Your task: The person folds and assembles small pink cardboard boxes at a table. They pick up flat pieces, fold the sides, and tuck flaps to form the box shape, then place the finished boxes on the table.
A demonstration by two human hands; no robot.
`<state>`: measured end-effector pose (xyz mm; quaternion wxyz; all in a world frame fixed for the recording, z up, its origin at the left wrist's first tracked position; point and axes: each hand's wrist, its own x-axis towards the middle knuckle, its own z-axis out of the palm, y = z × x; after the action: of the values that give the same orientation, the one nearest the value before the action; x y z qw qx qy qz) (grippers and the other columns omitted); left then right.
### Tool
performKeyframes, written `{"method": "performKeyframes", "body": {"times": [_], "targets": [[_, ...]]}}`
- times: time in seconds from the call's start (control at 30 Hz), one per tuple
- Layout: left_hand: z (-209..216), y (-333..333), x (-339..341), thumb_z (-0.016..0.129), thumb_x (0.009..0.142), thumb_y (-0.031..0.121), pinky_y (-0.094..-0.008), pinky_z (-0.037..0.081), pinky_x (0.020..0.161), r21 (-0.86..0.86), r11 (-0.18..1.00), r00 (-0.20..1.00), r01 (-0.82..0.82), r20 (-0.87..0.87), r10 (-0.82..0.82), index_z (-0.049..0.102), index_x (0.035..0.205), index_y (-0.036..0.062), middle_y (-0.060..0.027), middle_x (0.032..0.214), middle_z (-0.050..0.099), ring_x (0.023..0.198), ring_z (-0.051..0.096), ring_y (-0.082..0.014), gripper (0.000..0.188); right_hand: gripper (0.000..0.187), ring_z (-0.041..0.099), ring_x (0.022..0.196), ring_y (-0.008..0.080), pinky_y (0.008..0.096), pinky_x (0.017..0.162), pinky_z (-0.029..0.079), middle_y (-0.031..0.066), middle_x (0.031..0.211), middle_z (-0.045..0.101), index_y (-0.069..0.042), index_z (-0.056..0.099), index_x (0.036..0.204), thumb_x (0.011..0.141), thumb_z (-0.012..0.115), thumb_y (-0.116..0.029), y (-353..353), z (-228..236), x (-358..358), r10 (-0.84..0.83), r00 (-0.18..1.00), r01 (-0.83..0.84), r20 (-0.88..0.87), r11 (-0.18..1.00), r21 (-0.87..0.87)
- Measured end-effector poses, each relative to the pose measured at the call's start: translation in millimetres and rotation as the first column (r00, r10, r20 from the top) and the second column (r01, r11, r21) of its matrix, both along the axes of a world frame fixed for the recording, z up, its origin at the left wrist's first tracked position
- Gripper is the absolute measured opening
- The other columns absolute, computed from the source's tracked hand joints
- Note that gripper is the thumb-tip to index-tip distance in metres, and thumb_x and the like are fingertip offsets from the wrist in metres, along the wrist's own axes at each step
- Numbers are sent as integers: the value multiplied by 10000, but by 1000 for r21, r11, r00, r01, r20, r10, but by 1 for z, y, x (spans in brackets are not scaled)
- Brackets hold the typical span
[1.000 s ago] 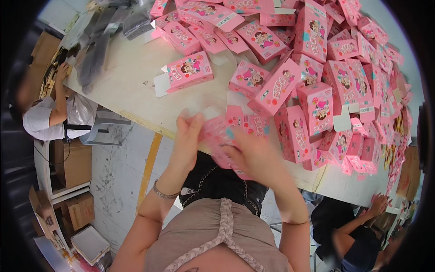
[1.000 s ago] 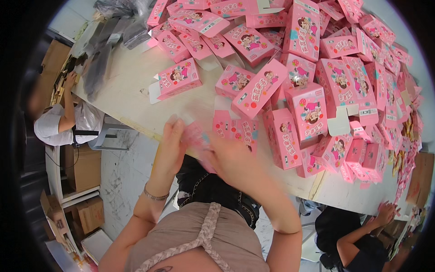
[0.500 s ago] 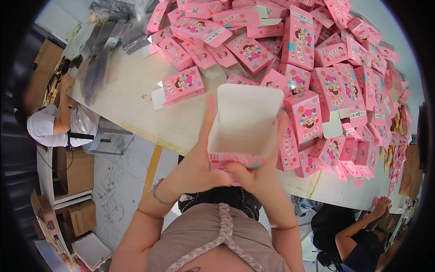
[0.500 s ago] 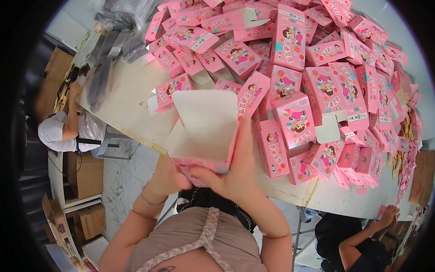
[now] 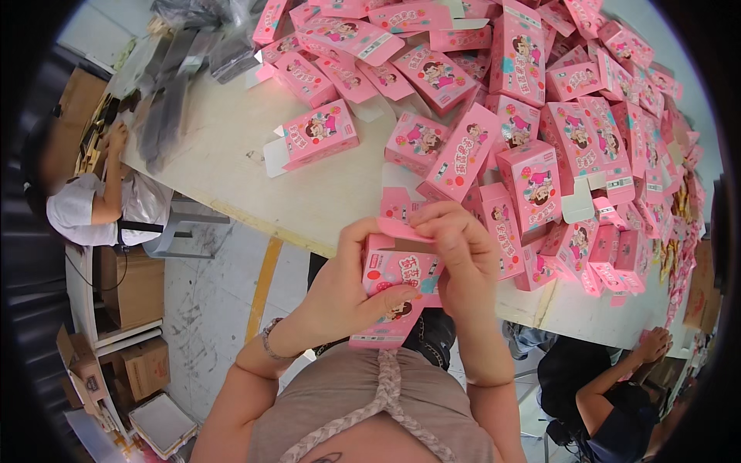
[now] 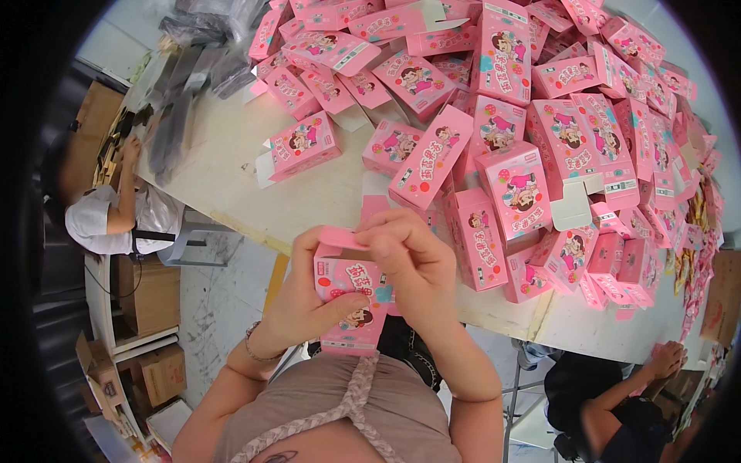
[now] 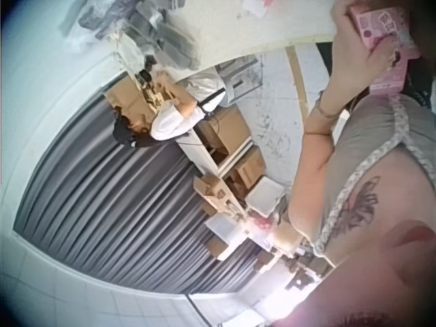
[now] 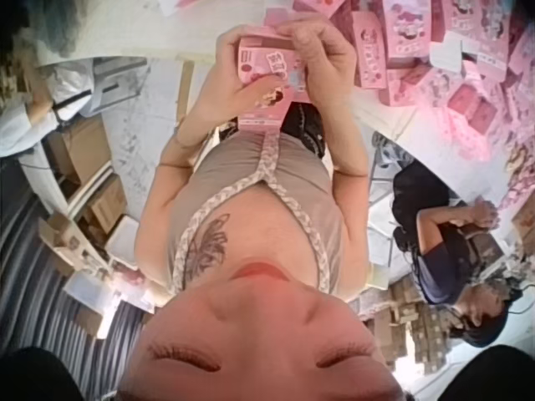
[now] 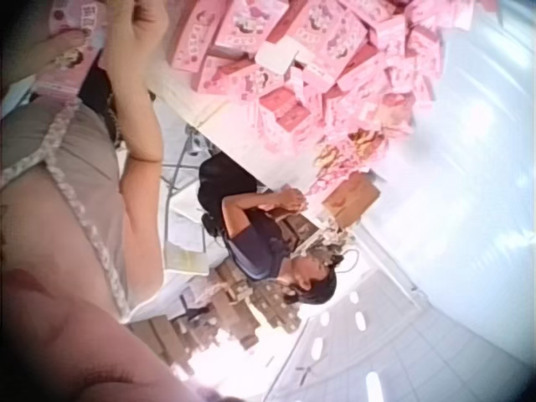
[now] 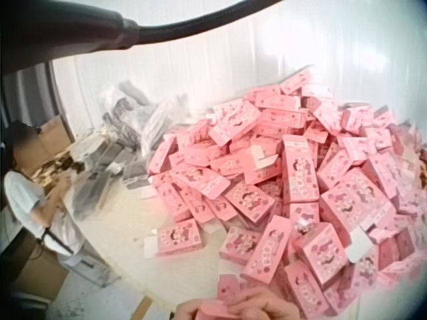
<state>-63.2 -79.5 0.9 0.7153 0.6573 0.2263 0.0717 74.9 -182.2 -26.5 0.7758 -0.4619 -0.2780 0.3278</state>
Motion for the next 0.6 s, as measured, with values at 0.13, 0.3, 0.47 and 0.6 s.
{"method": "performKeyframes", "body": {"times": [0.13,0.3,0.47,0.6], "targets": [[-22,2,-6,752,781,159,-328,462,835,266,961,935,-71,353,-28,235,1322,56,-198,1186,471,1030,546,-211,755,147,580,956,142,273,772,487,100,1063,597,10,669,962,817,647,22,-5,28,1,143,990,-144,-15,985,-96],[-19,20,-15,758,776,175,-357,427,904,335,940,952,60,265,-155,365,1283,69,-163,1263,429,1110,498,-230,650,239,607,886,144,263,737,500,122,1123,585,-30,678,1020,794,654,44,-12,26,-3,122,960,-92,253,988,-125],[-30,16,-24,697,831,190,-367,353,1000,243,968,916,60,373,-150,401,1264,69,-151,1352,353,1223,412,-248,539,374,608,953,205,295,798,478,147,1218,569,-77,675,1097,730,740,-60,-23,42,-4,353,849,-208,393,907,-366],[-23,26,-11,576,911,258,-412,327,1042,59,950,825,-305,515,233,333,1318,69,-155,1427,294,1302,346,-279,510,486,540,1076,224,347,916,425,153,1251,547,-22,604,1175,716,750,-89,-38,52,7,328,668,-6,668,900,-436]]}}
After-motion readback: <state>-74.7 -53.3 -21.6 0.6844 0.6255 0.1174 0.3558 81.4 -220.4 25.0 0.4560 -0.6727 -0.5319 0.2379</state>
